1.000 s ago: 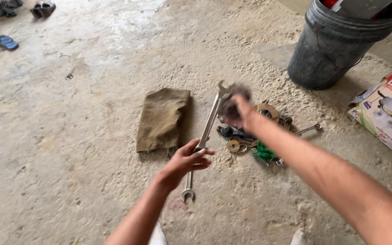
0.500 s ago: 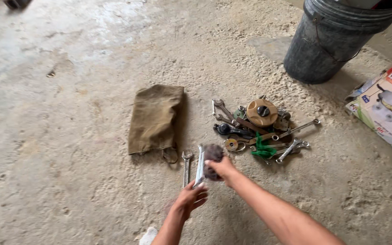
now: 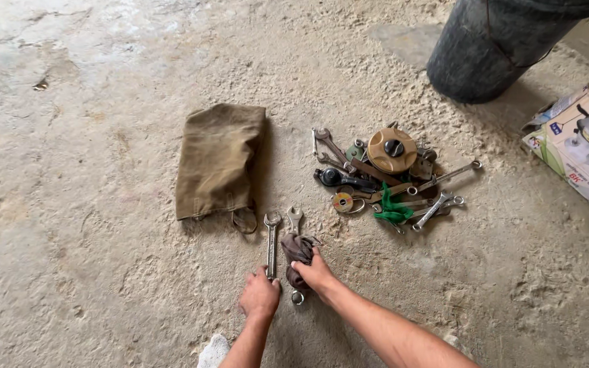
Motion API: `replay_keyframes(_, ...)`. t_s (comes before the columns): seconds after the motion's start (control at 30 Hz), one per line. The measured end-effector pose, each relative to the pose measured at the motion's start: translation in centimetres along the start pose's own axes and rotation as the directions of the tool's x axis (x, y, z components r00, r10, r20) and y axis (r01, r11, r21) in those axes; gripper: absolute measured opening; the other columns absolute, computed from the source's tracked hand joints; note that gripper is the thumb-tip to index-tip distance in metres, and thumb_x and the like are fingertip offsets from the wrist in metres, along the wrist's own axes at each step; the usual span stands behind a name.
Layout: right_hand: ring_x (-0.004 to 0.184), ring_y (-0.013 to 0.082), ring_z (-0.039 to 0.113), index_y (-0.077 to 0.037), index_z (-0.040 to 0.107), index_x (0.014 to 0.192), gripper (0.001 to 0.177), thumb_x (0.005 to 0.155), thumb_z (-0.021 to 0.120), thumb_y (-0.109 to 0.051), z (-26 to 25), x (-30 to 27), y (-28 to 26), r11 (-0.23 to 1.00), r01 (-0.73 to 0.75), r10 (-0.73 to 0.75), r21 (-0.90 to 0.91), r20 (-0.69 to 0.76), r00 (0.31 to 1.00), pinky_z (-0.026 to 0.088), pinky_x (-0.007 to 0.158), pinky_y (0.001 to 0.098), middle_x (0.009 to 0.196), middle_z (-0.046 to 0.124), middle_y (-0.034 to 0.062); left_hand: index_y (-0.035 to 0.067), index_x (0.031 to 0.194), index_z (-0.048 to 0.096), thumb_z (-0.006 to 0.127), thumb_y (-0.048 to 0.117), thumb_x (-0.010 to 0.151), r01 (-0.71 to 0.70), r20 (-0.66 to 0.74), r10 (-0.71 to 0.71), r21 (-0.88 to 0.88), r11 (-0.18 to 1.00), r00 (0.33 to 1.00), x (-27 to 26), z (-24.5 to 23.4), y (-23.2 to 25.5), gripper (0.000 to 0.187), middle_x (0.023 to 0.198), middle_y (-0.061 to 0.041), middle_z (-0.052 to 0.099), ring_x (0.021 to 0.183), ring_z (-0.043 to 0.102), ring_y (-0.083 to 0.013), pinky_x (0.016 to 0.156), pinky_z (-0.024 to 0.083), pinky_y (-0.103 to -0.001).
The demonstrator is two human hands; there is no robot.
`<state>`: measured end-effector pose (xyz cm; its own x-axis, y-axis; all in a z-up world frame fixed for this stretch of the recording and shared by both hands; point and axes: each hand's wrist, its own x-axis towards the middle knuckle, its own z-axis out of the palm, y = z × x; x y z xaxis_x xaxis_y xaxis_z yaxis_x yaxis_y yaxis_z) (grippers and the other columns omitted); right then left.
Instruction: The person sits on the floor and wipes various metal tools with a dark cloth. They pick up each tool individually, wipe it thoroughly, and place it back on the floor.
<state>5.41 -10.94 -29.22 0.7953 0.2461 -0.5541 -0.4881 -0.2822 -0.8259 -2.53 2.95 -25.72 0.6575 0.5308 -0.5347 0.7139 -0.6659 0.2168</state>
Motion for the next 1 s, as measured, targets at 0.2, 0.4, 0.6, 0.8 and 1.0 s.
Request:
replay_keyframes(0.2,0.093,0.0228,0.068,-0.013,0.047,0.135,0.054,0.084,0.062,-0.012,2.0,-1.6,-2.8,0.980,-0.120,0.134,-0.156,0.083,0.988,0.061,0.083,0.0396,0.106,0.065,0.0089,0.028,0.141,0.051,0.075,0.033,0.090,-0.026,-0.084,0.028,0.015,1.000,0.996,1.6,2.1,-0.4,0.056,0.122,-0.010,0.059,0.112,0.065,-0.0299,0.092,0.057,-0.045)
replay_keyframes(0.4,0.093,0.0213,0.069,-0.008,0.049,0.133,0.052,0.083,0.062,-0.007,6.2,0.2,-2.7,0.996,0.033,-0.012,-0.087,0.235,0.972,0.060,0.082,0.0377,0.106,0.066,0.0098,0.021,0.132,0.058,0.077,0.031,0.086,0.042,-0.184,-0.069,-0.147,0.988,0.981,6.2,3.9,-3.2,0.051,0.119,-0.012,0.061,0.112,0.065,-0.0323,0.092,0.056,-0.048)
replay_keyframes(0.6,0.099,0.0244,0.069,-0.008,0.056,0.132,0.051,0.082,0.066,-0.011,5.9,3.8,-2.9,0.968,0.250,-0.248,0.005,0.144,0.958,0.058,0.086,0.0378,0.110,0.071,0.0135,0.015,0.126,0.066,0.075,0.032,0.089,-0.189,-0.336,0.141,-0.115,0.975,0.931,8.4,1.3,-2.5,0.042,0.120,-0.017,0.063,0.112,0.061,-0.0397,0.095,0.052,-0.050)
replay_keyframes(0.8,0.094,0.0282,0.071,-0.018,0.057,0.126,0.049,0.080,0.067,-0.030,-4.3,5.7,-3.9,0.972,0.049,-0.137,-0.228,-0.389,0.911,0.058,0.085,0.0441,0.106,0.073,0.0102,0.019,0.138,0.062,0.065,0.026,0.090,-0.661,-0.440,0.566,-0.087,0.746,0.697,4.8,1.1,5.1,0.048,0.130,-0.011,0.064,0.120,0.060,-0.0324,0.102,0.050,-0.045)
replay_keyframes(1.0,0.082,0.0263,0.070,-0.012,0.057,0.122,0.045,0.080,0.067,-0.024,-13.4,3.8,-5.2,0.991,0.129,-0.134,-0.037,-0.317,0.939,0.060,0.075,0.0461,0.097,0.071,0.0108,0.018,0.155,0.038,0.057,0.030,0.101,-0.281,-0.173,0.271,-0.034,0.959,0.947,5.1,0.4,11.4,0.059,0.153,-0.022,0.038,0.136,0.043,-0.0375,0.110,0.038,-0.056)
